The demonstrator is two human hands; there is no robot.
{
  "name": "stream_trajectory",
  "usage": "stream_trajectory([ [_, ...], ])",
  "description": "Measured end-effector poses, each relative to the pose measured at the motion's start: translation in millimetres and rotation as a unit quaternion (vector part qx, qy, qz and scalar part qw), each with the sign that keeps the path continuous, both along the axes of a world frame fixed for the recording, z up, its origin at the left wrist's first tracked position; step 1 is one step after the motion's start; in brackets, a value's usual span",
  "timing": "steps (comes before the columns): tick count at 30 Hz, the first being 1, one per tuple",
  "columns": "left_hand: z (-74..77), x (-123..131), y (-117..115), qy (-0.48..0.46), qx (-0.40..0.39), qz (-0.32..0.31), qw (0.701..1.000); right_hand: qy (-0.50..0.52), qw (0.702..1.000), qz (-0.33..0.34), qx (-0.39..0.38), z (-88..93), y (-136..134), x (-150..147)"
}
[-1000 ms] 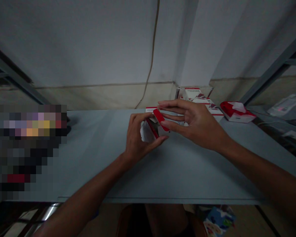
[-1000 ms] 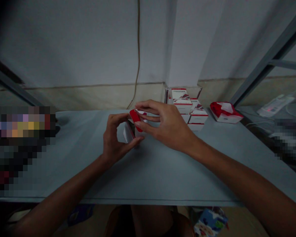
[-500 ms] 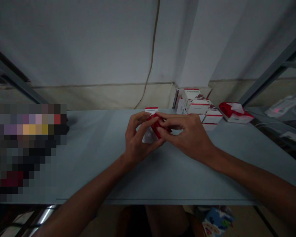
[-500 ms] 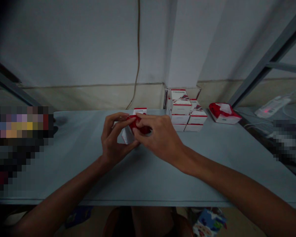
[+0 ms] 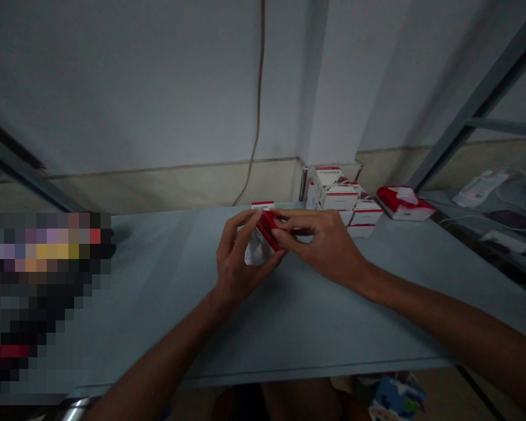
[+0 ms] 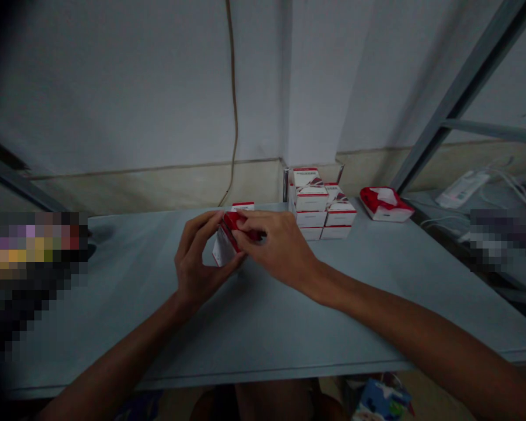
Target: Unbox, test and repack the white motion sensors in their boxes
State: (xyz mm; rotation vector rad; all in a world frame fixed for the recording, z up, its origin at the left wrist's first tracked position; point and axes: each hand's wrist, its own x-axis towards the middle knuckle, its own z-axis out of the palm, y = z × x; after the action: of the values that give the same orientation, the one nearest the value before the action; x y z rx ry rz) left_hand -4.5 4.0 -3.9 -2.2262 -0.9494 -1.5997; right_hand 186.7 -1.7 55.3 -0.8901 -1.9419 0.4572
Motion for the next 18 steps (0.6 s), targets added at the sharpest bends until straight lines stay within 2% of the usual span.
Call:
stream_trajectory([
  [4,-0.2,0.0,-0.6,-0.003,-0.012,0.004,1.0,-0.087,0.991,-0.016,0.104,-3.0,-5.6,-1.0],
  [8,1.3,-0.6,-2.4,-0.006,-0.031,0.0,0.999,-0.132,0.978,-0.023,0.16,-6.0,-9.3,-1.5],
  [11,3.2,-0.9,-2.7,-0.013,-0.043,-0.008,0.999,-0.1,0.982,-0.011,0.158,-5.0,-5.4,0.3],
  [15,3.4,-1.5,-0.8,-0.017,-0.057,-0.004,0.998,-0.033,0.993,-0.003,0.111,-3.3,3.3,2.8],
  [18,1.8,-1.1,-0.5,-0.015,-0.057,0.005,0.998,-0.064,0.985,-0.005,0.161,-4.8,4.1,1.9],
])
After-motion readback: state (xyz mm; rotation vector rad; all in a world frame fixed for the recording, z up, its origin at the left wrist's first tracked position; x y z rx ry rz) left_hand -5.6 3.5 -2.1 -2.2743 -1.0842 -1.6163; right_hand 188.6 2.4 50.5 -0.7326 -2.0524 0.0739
